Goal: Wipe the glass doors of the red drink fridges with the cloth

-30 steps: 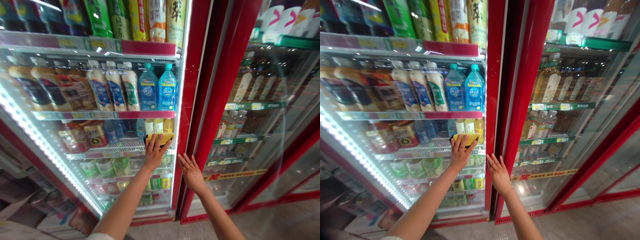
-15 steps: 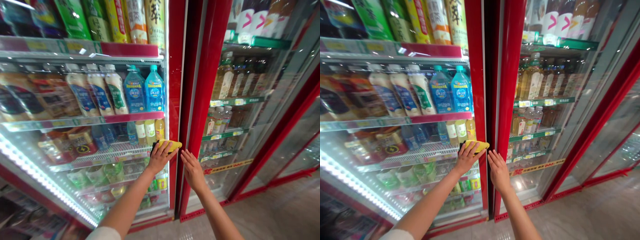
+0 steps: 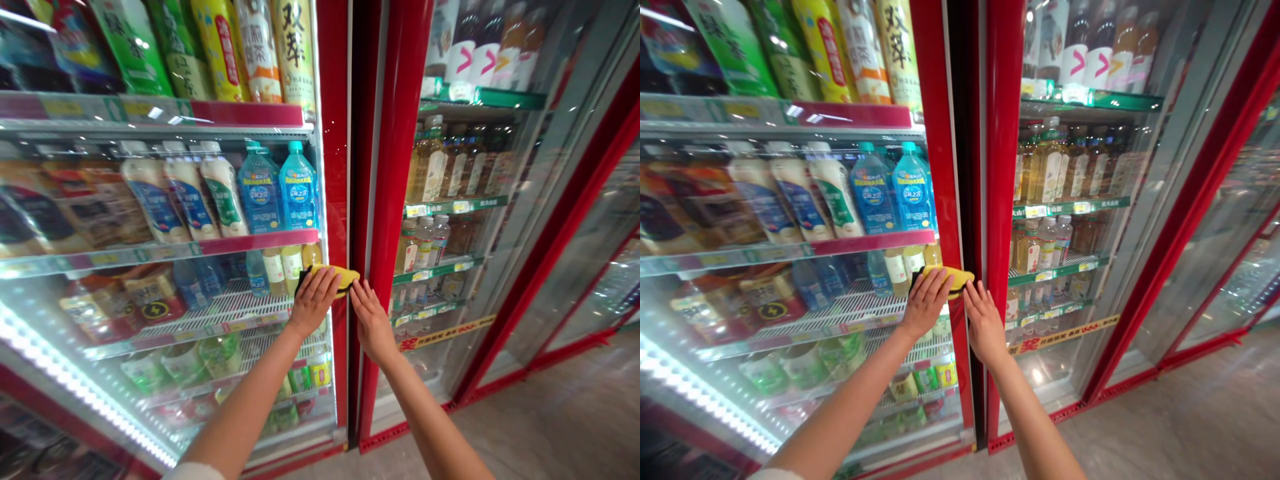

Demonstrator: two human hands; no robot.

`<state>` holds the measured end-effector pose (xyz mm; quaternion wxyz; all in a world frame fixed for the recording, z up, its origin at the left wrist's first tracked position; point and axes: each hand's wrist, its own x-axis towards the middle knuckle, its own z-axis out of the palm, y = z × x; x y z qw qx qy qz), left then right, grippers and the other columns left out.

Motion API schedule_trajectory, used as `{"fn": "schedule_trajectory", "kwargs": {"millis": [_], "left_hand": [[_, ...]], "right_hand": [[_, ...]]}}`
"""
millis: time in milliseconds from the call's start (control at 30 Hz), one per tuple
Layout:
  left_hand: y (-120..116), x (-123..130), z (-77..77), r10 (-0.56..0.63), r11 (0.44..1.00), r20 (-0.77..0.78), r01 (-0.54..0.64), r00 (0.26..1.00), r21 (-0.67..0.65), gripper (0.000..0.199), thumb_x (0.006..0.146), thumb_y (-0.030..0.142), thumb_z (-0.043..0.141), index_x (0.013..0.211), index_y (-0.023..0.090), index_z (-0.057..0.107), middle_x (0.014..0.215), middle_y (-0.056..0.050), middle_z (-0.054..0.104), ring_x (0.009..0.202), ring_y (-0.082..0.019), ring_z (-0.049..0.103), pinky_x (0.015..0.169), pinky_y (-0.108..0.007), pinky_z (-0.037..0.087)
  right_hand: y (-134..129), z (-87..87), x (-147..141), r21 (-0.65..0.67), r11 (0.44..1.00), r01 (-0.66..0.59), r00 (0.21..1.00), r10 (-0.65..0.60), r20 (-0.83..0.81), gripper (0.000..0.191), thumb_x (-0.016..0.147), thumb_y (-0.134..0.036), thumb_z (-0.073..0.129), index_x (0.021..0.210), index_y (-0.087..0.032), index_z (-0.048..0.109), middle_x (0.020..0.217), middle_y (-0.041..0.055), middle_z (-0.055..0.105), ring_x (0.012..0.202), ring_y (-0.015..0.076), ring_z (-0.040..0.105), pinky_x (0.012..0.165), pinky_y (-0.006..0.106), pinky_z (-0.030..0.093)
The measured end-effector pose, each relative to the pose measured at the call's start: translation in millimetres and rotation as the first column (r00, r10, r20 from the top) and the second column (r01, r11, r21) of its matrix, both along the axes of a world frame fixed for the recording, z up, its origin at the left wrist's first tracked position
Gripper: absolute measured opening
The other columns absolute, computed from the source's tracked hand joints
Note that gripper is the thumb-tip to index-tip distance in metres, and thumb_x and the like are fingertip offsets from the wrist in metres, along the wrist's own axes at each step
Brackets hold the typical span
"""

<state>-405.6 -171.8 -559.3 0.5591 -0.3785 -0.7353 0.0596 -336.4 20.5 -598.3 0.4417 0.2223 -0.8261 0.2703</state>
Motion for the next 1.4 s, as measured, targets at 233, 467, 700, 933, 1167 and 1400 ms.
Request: {"fn": "schedule_trajectory", "kwargs": {"millis": [233,467,700,933,1167,1400], "left_hand": [[15,-2,42.3,-0.005,0.998,-0.028,0.007,1.0,0.066,0.064,0.098,0.009,0.046,0.159,0.014,0.027,0.158,-0.012,0.046,0.156,-0.019,0.022,0.131,-0.042,0.018],[1,9,-34.2,0.01,0.998,-0.001,-0.01,1.0,-0.065,0.058,0.096,0.007,0.049,0.153,0.015,0.041,0.16,-0.008,0.044,0.155,-0.018,0.023,0.131,-0.04,0.019],[-19,27,-114.4,-0.018,0.985,0.045,0.025,0.999,-0.168,0.055,0.092,0.011,0.055,0.145,0.022,0.053,0.166,-0.003,0.034,0.156,-0.017,0.023,0.132,-0.038,0.013],[-23,19,-100.3,-0.032,0.983,0.017,0.035,0.999,-0.179,0.056,0.092,0.014,0.059,0.145,0.031,0.053,0.168,0.002,0.03,0.154,-0.016,0.029,0.131,-0.038,0.016],[2,5,6.6,-0.003,0.999,-0.046,0.001,0.999,-0.053,0.063,0.093,0.014,0.06,0.149,0.037,0.047,0.162,0.0,0.041,0.154,-0.021,0.03,0.13,-0.045,0.021],[6,20,-1.0,0.122,0.961,0.025,-0.124,0.992,0.245,0.065,0.093,0.009,0.058,0.152,0.032,0.045,0.164,-0.007,0.037,0.157,-0.025,0.019,0.129,-0.051,0.016]], "right_hand": [[2,35.9,-13,0.066,0.996,0.053,0.998,-0.051,-0.042,0.086,0.09,0.006,0.03,0.163,-0.032,0.005,0.168,0.0045,0.027,0.157,0.0197,0.012,0.125,0.054,0.031],[-2,-48.0,7,0.13,0.989,0.066,0.989,-0.082,0.126,0.09,0.085,0.008,0.032,0.162,-0.031,0.006,0.167,0.0043,0.029,0.157,0.0206,0.014,0.125,0.053,0.034],[-18,-139.1,28,0.186,0.979,0.082,0.944,-0.136,0.3,0.098,0.078,0.012,0.03,0.162,-0.031,0.006,0.164,0.0047,0.036,0.156,0.0211,0.022,0.12,0.049,0.042],[-20,-124.6,25,0.194,0.975,0.108,0.952,-0.158,0.261,0.096,0.081,0.011,0.032,0.162,-0.032,0.006,0.166,0.005,0.029,0.156,0.0217,0.023,0.122,0.051,0.039],[-14,-15.8,-6,0.001,0.996,0.084,0.995,-0.084,0.056,0.088,0.09,0.005,0.034,0.163,-0.034,0.003,0.168,0.0047,0.026,0.158,0.0223,0.014,0.122,0.053,0.038],[-18,2.9,3,-0.135,0.99,0.045,0.999,-0.047,-0.007,0.082,0.093,0.001,0.033,0.164,-0.035,0.01,0.17,0.0038,0.024,0.157,0.0216,0.019,0.121,0.052,0.039]]}}
